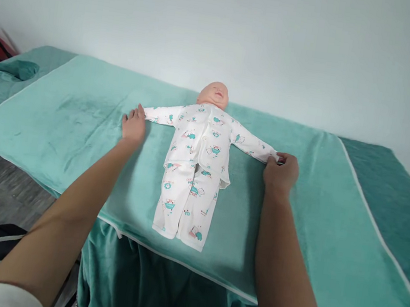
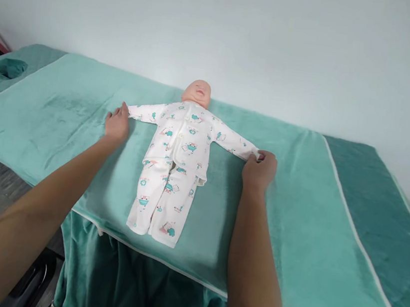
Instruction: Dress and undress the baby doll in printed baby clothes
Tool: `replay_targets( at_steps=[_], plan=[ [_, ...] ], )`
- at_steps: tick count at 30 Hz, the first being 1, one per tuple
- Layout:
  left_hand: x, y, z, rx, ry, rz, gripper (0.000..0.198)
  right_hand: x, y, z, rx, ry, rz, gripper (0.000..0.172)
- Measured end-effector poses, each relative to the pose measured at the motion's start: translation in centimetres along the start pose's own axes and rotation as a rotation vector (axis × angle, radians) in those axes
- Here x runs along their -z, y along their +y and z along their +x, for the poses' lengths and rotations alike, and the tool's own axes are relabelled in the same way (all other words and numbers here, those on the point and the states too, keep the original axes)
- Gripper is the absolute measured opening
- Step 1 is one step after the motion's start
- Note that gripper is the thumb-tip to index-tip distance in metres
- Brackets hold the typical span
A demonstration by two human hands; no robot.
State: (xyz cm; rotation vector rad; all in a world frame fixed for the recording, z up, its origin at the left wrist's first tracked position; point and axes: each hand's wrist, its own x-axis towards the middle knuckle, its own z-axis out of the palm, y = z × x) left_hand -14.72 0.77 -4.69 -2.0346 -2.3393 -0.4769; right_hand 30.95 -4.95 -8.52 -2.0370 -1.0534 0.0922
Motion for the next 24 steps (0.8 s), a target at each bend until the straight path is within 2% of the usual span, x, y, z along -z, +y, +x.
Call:
replay_targets(
  at_steps=[6,10,13,16,18,21,24],
  plan=[
    [0.2,-1.7,2.3,0.045,0.033,-0.097,0.071,0.0,1.0,0.9,0.017,0.059,0.028,0.018],
    [-0.3,-2.0,2.2,0.023,0.074,-0.133,0.067,-0.4,1.5,1.1,0.054,0.120,0.044,0.018],
    [-0.6,-1.9,1.4,0.014,0.096,-0.168,0.066,-0.6,1.0,0.6,0.102,0.121,0.045,0.028],
    [-0.8,-1.5,-0.7,0.042,0.157,-0.276,0.066,-0.5,-0.4,-1.3,0.189,0.101,0.047,0.040],
    [-0.8,-1.2,-2.9,0.051,0.196,-0.353,0.068,0.0,-1.5,-3.5,0.266,0.059,0.097,0.041],
    [-0.7,-1.0,-7.1,0.055,0.217,-0.511,0.064,1.3,-2.9,-8.3,0.363,-0.104,0.282,0.043],
    [-0.6,-0.5,-11.0,0.145,0.228,-0.699,0.053,2.9,-3.8,-13.3,0.463,-0.293,0.412,0.047]
  ],
)
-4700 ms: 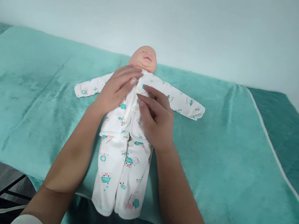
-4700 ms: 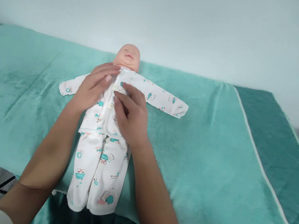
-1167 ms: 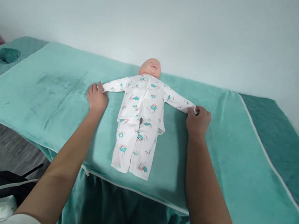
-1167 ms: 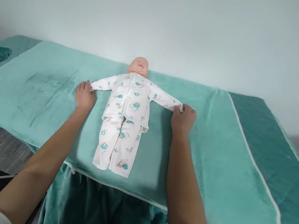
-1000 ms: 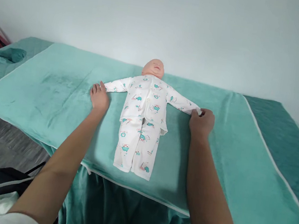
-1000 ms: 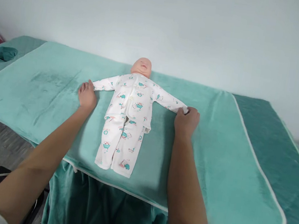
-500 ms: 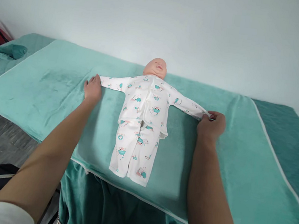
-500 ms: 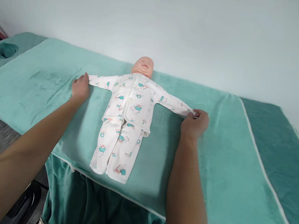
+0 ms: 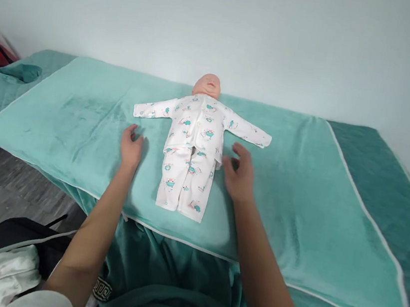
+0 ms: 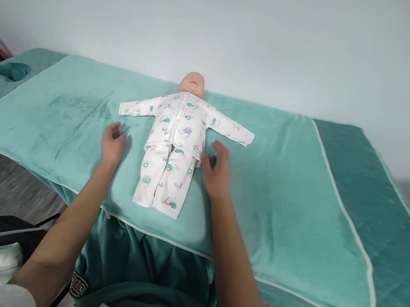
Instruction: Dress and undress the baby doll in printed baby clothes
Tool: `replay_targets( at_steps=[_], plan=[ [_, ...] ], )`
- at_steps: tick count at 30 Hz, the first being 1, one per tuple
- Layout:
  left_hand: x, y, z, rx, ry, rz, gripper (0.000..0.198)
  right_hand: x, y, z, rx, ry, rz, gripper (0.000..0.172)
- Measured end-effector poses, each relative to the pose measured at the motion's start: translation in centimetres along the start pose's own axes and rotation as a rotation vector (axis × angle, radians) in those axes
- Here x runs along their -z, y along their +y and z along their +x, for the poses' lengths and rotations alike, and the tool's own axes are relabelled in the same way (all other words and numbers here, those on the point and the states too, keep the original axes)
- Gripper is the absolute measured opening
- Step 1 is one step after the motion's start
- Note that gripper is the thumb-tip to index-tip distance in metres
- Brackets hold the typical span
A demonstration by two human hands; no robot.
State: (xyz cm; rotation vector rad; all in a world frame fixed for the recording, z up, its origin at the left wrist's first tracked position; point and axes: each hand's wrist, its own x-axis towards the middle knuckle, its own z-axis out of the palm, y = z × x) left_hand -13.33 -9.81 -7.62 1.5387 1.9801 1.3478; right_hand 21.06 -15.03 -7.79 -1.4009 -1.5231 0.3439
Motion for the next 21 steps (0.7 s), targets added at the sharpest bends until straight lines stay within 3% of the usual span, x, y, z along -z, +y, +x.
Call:
replay_targets(
  at_steps=[4,9,14,18,21],
  plan=[
    [0.6,1.4,-4.5,-0.121,-0.108,-0.004,0.044,-0.4,-2.6,-3.6,0.038,-0.144,-0.073,0.040],
    [1.8,3.4,-10.4,-0.210,-0.251,-0.029,0.034,0.2,-4.0,-6.3,-0.021,-0.094,-0.074,0.035],
    [3.9,3.4,-15.8,-0.170,-0.342,-0.135,0.033,1.2,-6.4,-11.7,-0.083,-0.076,0.122,0.029],
    [5.2,2.7,-18.6,-0.131,-0.392,-0.268,0.034,1.1,-8.1,-15.4,-0.023,-0.069,0.147,0.028],
    [5.2,2.9,-19.3,-0.181,-0.372,-0.246,0.033,0.4,-8.8,-16.2,-0.020,-0.044,0.049,0.024]
  ],
)
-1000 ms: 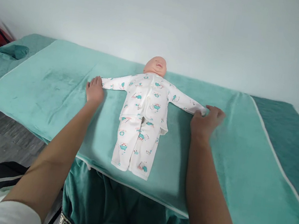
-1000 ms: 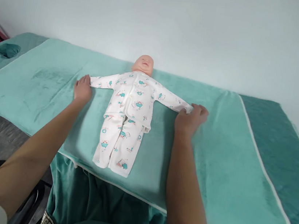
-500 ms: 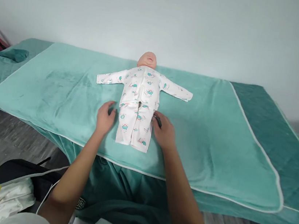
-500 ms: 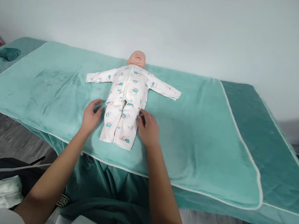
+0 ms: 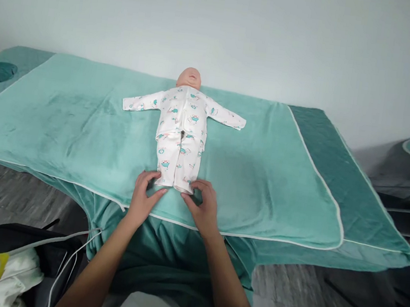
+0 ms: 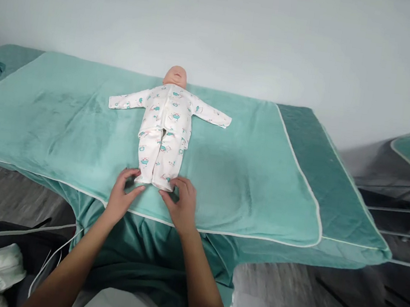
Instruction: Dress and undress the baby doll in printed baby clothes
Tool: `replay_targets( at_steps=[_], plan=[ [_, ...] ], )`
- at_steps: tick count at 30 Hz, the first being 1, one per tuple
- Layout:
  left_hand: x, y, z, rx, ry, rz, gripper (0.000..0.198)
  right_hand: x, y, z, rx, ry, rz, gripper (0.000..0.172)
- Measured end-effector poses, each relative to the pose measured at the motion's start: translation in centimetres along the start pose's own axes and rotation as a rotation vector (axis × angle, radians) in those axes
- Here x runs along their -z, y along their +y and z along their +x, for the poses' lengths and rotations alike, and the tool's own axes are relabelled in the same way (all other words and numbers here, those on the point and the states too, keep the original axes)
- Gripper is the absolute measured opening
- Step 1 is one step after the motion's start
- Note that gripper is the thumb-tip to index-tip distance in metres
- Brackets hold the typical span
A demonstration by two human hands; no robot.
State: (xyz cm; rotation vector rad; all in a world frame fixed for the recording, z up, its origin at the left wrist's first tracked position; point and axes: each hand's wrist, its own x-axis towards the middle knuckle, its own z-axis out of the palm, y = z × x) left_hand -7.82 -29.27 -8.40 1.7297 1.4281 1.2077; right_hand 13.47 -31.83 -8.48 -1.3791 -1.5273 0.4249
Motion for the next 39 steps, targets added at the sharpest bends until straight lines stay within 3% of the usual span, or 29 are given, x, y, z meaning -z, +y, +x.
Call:
replay_targets(
  at_steps=[5,9,15,19,22,27,31,35,39],
  plan=[
    [-0.6,1.4,1.2,-0.030,0.037,0.061,0.014,-1.2,-0.8,1.2,-0.032,0.032,0.012,0.018],
    [0.1,2.1,1.9,-0.060,0.059,0.059,0.004,-1.3,-1.2,2.3,-0.023,0.085,0.051,0.011],
    [1.2,1.0,0.9,-0.175,0.077,0.116,0.010,-0.8,-1.6,1.5,0.014,0.190,0.040,0.012],
    [0.3,0.4,0.1,-0.121,0.101,0.106,0.005,-0.3,-1.3,0.1,0.019,0.129,0.044,0.013],
    [-1.0,0.3,0.3,-0.063,0.084,0.149,0.024,-0.3,-0.7,-0.1,-0.011,0.074,0.040,0.013],
    [-2.9,0.0,0.7,-0.193,0.142,0.416,0.053,-2.0,-0.9,0.9,-0.066,0.038,-0.163,0.048],
    [-3.2,-0.5,0.8,-0.306,0.218,0.509,0.054,-3.2,-0.8,1.6,-0.045,0.035,-0.328,0.052],
    [-2.8,-0.9,0.8,-0.304,0.228,0.470,0.053,-2.9,0.1,1.7,0.009,0.101,-0.302,0.047],
    [-2.4,-0.6,0.5,-0.306,0.197,0.470,0.052,-2.2,0.7,1.5,0.083,0.062,-0.272,0.048]
  ],
)
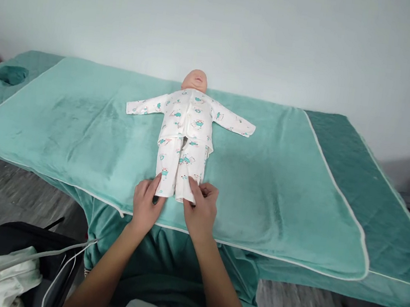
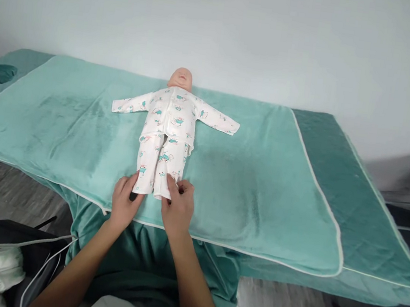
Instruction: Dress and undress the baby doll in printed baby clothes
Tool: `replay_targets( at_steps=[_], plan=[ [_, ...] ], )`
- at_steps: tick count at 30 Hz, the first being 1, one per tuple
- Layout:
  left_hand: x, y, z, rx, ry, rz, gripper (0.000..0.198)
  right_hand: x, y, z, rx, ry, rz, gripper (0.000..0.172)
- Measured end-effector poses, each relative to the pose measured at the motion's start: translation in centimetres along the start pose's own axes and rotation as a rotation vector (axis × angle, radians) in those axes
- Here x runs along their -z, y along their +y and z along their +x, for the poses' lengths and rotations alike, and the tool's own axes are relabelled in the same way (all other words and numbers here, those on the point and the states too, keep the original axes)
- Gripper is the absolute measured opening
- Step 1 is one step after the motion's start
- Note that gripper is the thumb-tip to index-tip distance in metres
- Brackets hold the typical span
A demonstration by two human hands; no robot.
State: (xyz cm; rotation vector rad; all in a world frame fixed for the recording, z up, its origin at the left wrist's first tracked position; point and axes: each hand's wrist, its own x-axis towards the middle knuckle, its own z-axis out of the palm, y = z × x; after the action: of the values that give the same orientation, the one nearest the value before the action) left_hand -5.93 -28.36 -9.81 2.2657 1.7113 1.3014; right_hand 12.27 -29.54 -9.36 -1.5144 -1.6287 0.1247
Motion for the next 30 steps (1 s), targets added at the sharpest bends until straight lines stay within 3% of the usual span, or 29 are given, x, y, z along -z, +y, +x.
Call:
replay_targets(
  at_steps=[5,9,13,16,18,22,25,30],
  plan=[
    [2.4,0.8,0.1,-0.002,-0.020,-0.226,0.048,2.6,0.5,0.0,0.018,-0.149,0.236,0.058],
    [3.5,1.6,3.0,-0.042,-0.011,-0.339,0.038,4.6,0.9,0.9,-0.051,-0.203,0.478,0.047],
    [2.4,2.4,8.2,-0.138,-0.093,-0.278,0.032,3.0,1.1,3.8,-0.160,-0.096,0.524,0.043],
    [1.4,2.5,10.8,-0.158,-0.248,-0.165,0.032,0.6,2.2,6.9,-0.250,0.028,0.469,0.060],
    [1.2,2.2,11.4,-0.157,-0.322,-0.110,0.027,-0.6,3.3,8.9,-0.207,0.062,0.408,0.068],
    [1.1,1.2,11.4,-0.125,-0.191,-0.139,0.026,-1.6,4.5,11.1,-0.027,-0.008,0.336,0.060],
    [0.5,0.8,12.6,-0.094,-0.075,-0.106,0.026,-1.7,4.4,11.0,-0.025,-0.003,0.343,0.047],
    [-1.4,1.4,16.3,-0.047,-0.158,0.089,0.039,-1.5,4.3,10.4,-0.114,0.113,0.392,0.030]
  ],
)
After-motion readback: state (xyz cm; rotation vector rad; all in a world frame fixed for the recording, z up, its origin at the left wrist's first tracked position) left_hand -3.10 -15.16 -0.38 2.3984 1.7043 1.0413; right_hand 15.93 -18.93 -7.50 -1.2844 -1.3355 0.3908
